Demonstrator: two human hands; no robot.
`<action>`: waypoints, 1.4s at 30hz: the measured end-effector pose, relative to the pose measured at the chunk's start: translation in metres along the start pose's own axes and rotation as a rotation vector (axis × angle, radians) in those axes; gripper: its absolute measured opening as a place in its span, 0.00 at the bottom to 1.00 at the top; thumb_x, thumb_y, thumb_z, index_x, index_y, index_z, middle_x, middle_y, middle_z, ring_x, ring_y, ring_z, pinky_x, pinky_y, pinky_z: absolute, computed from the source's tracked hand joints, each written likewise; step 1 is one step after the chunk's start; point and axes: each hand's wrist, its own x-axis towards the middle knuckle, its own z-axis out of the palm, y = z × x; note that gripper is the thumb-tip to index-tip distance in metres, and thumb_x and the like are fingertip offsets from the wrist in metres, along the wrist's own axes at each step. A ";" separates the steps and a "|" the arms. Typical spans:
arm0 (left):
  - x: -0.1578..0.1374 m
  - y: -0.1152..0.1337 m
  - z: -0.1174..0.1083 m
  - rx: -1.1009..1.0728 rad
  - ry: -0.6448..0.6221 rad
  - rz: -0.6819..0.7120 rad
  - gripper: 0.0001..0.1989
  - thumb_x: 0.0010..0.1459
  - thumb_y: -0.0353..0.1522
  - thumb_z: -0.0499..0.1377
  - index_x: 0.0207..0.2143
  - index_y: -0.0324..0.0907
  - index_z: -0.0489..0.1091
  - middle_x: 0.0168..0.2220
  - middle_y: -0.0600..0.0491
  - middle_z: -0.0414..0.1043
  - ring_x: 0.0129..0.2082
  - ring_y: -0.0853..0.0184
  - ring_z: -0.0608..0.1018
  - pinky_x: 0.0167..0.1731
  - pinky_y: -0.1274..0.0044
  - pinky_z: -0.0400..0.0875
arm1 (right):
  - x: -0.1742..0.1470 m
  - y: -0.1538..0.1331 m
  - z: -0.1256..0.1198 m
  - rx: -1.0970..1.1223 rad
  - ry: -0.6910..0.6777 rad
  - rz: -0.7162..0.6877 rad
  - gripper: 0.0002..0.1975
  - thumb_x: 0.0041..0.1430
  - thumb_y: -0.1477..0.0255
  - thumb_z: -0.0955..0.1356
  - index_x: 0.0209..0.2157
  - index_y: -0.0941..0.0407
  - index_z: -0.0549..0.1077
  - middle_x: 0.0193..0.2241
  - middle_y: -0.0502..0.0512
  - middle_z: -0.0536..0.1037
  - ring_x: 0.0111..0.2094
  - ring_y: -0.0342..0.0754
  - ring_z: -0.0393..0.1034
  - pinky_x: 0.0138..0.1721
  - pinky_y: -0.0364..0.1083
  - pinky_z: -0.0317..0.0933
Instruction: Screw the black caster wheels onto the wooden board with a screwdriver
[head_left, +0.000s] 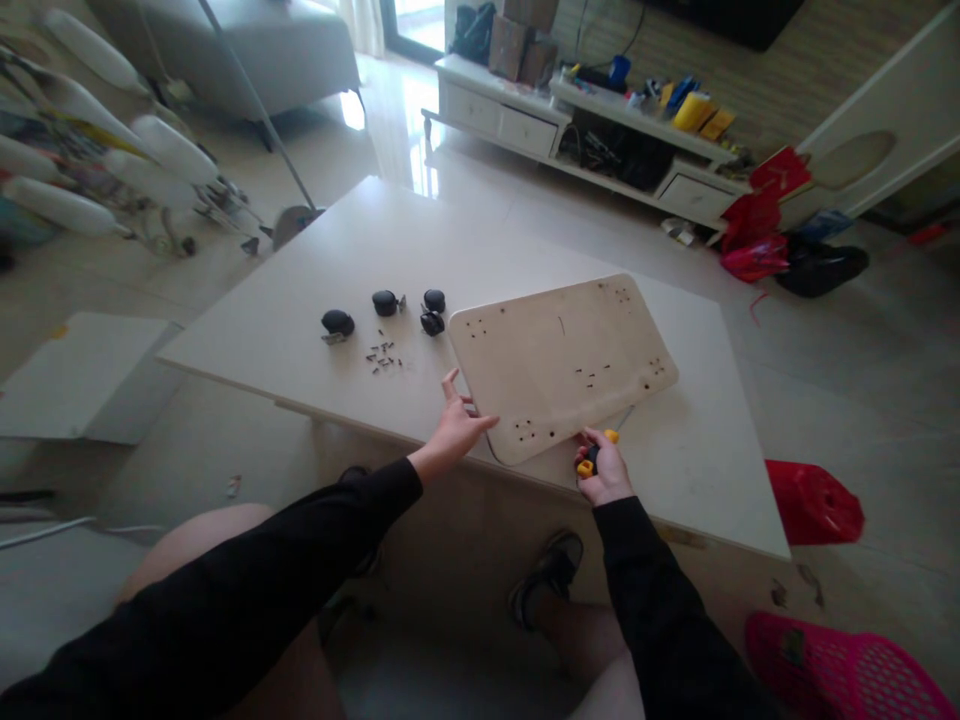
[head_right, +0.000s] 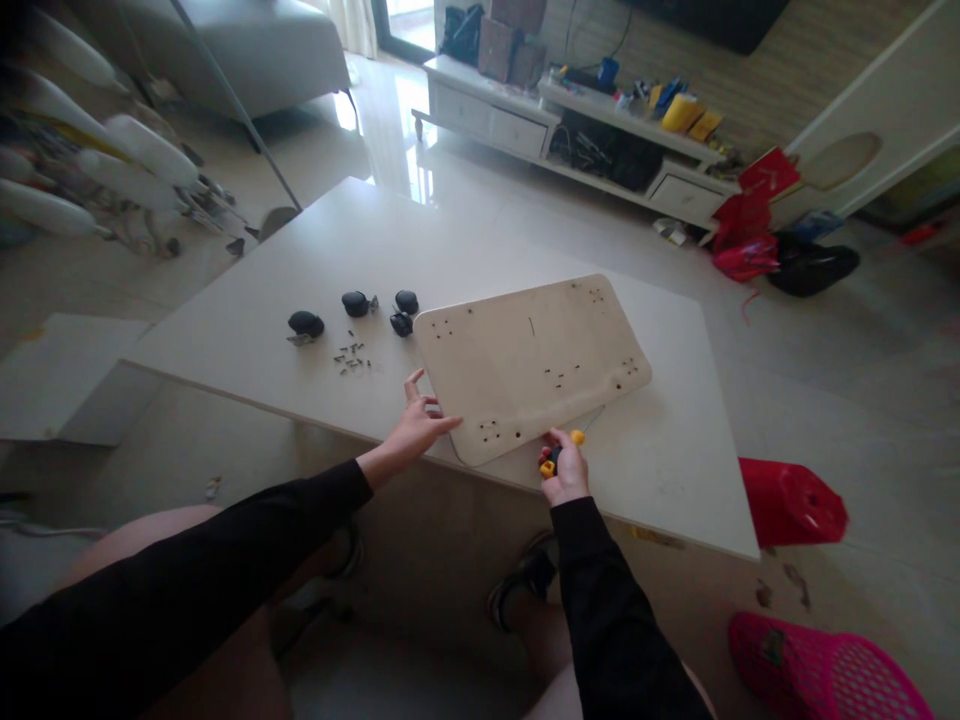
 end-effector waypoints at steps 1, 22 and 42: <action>-0.003 -0.003 0.001 0.008 -0.021 -0.003 0.61 0.52 0.23 0.71 0.77 0.49 0.37 0.54 0.39 0.74 0.35 0.65 0.84 0.47 0.62 0.83 | -0.002 0.002 0.003 0.010 -0.006 -0.003 0.06 0.64 0.75 0.70 0.34 0.55 0.68 0.25 0.41 0.72 0.18 0.33 0.61 0.18 0.34 0.58; -0.012 -0.015 0.046 0.008 -0.065 0.129 0.69 0.46 0.18 0.71 0.78 0.36 0.27 0.72 0.28 0.58 0.71 0.49 0.70 0.75 0.60 0.55 | -0.004 -0.014 -0.011 0.236 -0.043 0.086 0.07 0.65 0.73 0.65 0.32 0.53 0.63 0.23 0.43 0.71 0.18 0.33 0.61 0.20 0.31 0.59; -0.006 -0.018 0.062 0.099 -0.215 0.173 0.70 0.46 0.19 0.69 0.76 0.36 0.20 0.72 0.27 0.58 0.70 0.48 0.70 0.72 0.60 0.60 | -0.015 -0.008 -0.019 0.235 0.046 0.026 0.10 0.64 0.77 0.65 0.27 0.55 0.65 0.18 0.40 0.68 0.15 0.33 0.63 0.18 0.33 0.60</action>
